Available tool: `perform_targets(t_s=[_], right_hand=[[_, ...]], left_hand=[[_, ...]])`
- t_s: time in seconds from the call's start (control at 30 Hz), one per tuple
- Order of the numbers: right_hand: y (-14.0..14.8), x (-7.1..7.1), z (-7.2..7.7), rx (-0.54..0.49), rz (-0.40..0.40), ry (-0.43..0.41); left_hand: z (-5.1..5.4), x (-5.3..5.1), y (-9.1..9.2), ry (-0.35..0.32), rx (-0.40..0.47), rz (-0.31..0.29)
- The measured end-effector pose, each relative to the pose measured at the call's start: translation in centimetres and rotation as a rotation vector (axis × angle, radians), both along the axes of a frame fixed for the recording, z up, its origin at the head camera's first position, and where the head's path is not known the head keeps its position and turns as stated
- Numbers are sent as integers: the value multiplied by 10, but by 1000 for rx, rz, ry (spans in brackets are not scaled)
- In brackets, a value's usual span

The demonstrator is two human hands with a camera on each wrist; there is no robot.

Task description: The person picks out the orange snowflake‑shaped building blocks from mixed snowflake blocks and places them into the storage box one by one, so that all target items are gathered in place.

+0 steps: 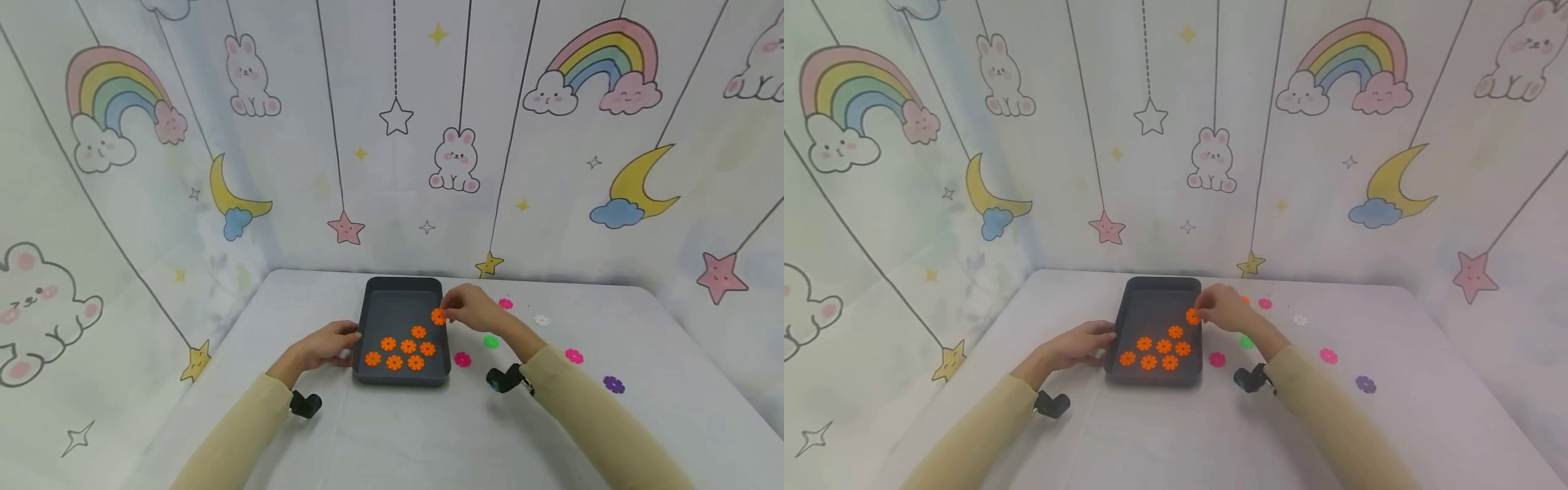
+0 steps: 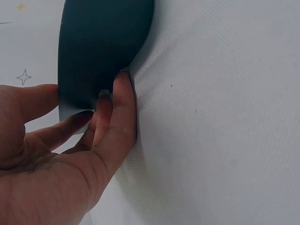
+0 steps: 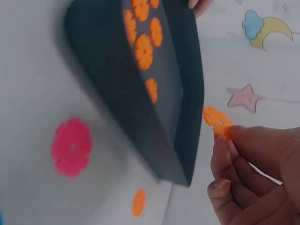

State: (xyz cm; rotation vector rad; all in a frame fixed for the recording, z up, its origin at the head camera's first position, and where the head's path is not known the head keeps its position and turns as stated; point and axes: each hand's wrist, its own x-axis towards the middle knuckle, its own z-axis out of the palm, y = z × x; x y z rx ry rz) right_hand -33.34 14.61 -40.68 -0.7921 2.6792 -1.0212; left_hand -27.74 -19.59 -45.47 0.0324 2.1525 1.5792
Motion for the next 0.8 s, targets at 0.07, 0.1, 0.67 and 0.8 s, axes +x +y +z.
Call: perform_targets(t_s=[0.07, 0.1, 0.67, 0.8], right_hand=[[-11, -2, 2, 5, 24, -4], [-16, -3, 3, 11, 35, -7], [-82, -28, -7, 213, 101, -115], [-91, -30, -12, 257, 93, -117]], left_hand=[[0, 0, 0, -1, 0, 4], [0, 0, 0, 0, -1, 4], [0, -1, 2, -8, -8, 3], [0, -2, 1, -11, -6, 0]])
